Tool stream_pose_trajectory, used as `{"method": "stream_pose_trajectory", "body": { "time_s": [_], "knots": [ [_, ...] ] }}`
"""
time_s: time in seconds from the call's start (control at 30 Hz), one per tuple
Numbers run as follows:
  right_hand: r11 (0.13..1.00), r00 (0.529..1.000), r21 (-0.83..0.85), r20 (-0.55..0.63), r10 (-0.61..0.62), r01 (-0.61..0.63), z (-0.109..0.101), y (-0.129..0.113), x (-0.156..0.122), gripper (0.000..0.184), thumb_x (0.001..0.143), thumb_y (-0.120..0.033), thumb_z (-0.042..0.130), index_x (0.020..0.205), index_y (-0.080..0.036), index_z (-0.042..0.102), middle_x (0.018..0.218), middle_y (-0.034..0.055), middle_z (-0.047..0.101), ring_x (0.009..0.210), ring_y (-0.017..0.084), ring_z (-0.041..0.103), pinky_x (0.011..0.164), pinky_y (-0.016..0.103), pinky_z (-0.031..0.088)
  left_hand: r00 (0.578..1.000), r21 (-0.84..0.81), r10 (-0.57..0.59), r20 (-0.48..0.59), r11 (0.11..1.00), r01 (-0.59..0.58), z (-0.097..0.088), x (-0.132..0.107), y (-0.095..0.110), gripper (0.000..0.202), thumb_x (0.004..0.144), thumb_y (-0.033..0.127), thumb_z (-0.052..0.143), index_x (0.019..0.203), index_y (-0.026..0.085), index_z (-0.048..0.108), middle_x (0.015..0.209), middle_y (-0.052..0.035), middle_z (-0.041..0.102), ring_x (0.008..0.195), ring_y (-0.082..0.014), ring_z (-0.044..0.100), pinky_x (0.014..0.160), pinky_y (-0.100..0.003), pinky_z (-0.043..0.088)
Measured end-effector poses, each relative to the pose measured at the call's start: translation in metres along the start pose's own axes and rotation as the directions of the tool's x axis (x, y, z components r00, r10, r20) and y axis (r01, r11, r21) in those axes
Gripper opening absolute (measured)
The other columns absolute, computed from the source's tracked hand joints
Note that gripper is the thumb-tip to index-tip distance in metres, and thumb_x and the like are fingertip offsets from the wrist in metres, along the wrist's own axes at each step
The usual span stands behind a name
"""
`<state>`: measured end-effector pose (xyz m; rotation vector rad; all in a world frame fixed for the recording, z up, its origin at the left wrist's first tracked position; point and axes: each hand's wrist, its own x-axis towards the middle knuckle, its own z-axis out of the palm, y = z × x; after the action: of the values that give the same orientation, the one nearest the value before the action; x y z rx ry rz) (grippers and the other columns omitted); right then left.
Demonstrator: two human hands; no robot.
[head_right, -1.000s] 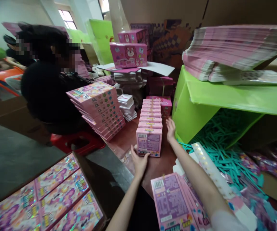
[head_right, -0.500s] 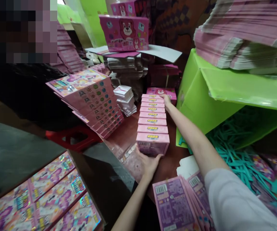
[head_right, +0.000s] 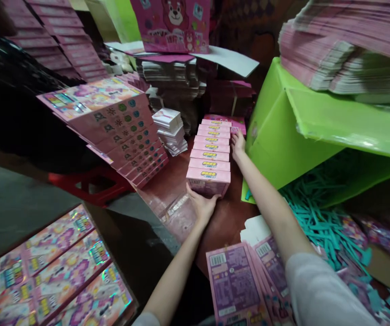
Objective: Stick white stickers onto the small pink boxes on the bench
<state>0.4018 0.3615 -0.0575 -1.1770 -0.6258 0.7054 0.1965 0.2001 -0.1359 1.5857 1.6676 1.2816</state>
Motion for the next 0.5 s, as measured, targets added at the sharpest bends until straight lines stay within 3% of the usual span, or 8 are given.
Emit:
{"method": "stream_pose_trajectory", "body": {
  "time_s": [0.07, 0.17, 0.2, 0.27, 0.37, 0.43, 0.5],
  "knots": [
    [0.997, 0.997, 0.078, -0.08, 0.008, -0.002, -0.017, 0.007, -0.054, 0.064, 0.088, -0.062, 0.025, 0.13, -0.019, 0.044, 0.126, 0.0107, 0.059, 0.116, 0.02, 0.056, 0.102, 0.044, 0.039, 1.0, 0.036, 0.012, 0.0, 0.999, -0.012, 0.0, 0.0, 0.001, 0.133, 0.047, 0.04, 0.087, 0.146, 0.011, 0.002, 0.145, -0.0261, 0.028, 0.139, -0.0377, 0.027, 0.113, -0.048, 0.028],
    [0.99, 0.978, 0.036, -0.16, -0.13, 0.138, -0.038, 0.026, -0.148, 0.064, 0.089, -0.063, 0.025, 0.142, -0.026, 0.025, 0.13, 0.0097, 0.056, 0.116, 0.02, 0.056, 0.102, 0.043, 0.039, 0.999, 0.11, 0.036, -0.003, 0.993, -0.036, -0.006, -0.002, 0.004, 0.132, 0.047, 0.045, 0.086, 0.145, 0.008, 0.006, 0.141, -0.0269, 0.034, 0.135, -0.0389, 0.032, 0.11, -0.05, 0.029],
    [0.984, 0.971, 0.017, -0.164, -0.174, 0.179, -0.041, 0.033, -0.175, 0.064, 0.089, -0.062, 0.025, 0.143, -0.027, 0.023, 0.132, 0.0098, 0.054, 0.118, 0.02, 0.055, 0.103, 0.044, 0.039, 0.999, 0.137, 0.037, -0.002, 0.99, -0.036, -0.009, -0.001, 0.005, 0.131, 0.047, 0.046, 0.085, 0.145, 0.008, 0.008, 0.139, -0.0261, 0.037, 0.132, -0.0392, 0.036, 0.109, -0.051, 0.03],
    [0.971, 0.972, -0.059, -0.038, -0.233, 0.23, -0.042, 0.044, -0.214, 0.069, 0.086, -0.061, 0.038, 0.144, -0.024, 0.025, 0.135, 0.0111, 0.052, 0.12, 0.021, 0.054, 0.103, 0.043, 0.04, 0.999, 0.178, 0.034, 0.007, 0.983, -0.035, -0.016, 0.003, 0.006, 0.121, 0.049, 0.044, 0.084, 0.144, 0.011, 0.016, 0.133, -0.0225, 0.045, 0.126, -0.038, 0.044, 0.106, -0.052, 0.032],
    [0.933, 0.971, -0.269, 0.109, -0.214, 0.237, -0.037, 0.055, -0.23, 0.079, 0.07, -0.053, 0.068, 0.134, -0.015, 0.042, 0.118, 0.0143, 0.062, 0.104, 0.025, 0.062, 0.092, 0.04, 0.049, 0.996, 0.165, 0.068, 0.055, 0.983, -0.076, -0.028, 0.016, 0.0, 0.089, 0.06, 0.035, 0.077, 0.135, 0.016, 0.035, 0.123, -0.0147, 0.055, 0.118, -0.0319, 0.052, 0.102, -0.048, 0.038],
    [0.901, 0.974, -0.371, 0.088, -0.207, 0.225, -0.034, 0.06, -0.224, 0.075, 0.061, -0.046, 0.077, 0.123, -0.012, 0.051, 0.105, 0.0142, 0.068, 0.093, 0.026, 0.065, 0.083, 0.039, 0.052, 0.986, 0.1, 0.111, 0.122, 0.987, -0.123, -0.036, 0.025, -0.007, 0.071, 0.065, 0.03, 0.073, 0.128, 0.018, 0.044, 0.118, -0.012, 0.059, 0.114, -0.0279, 0.055, 0.099, -0.042, 0.042],
    [0.891, 0.973, -0.393, 0.064, -0.22, 0.227, -0.034, 0.067, -0.217, 0.069, 0.061, -0.043, 0.078, 0.117, -0.011, 0.054, 0.101, 0.0135, 0.069, 0.09, 0.026, 0.066, 0.081, 0.039, 0.053, 0.969, 0.057, 0.159, 0.188, 0.983, -0.173, -0.044, 0.027, -0.012, 0.07, 0.068, 0.029, 0.071, 0.131, 0.015, 0.043, 0.123, -0.0147, 0.058, 0.118, -0.0273, 0.054, 0.099, -0.04, 0.044]
  ]
}}
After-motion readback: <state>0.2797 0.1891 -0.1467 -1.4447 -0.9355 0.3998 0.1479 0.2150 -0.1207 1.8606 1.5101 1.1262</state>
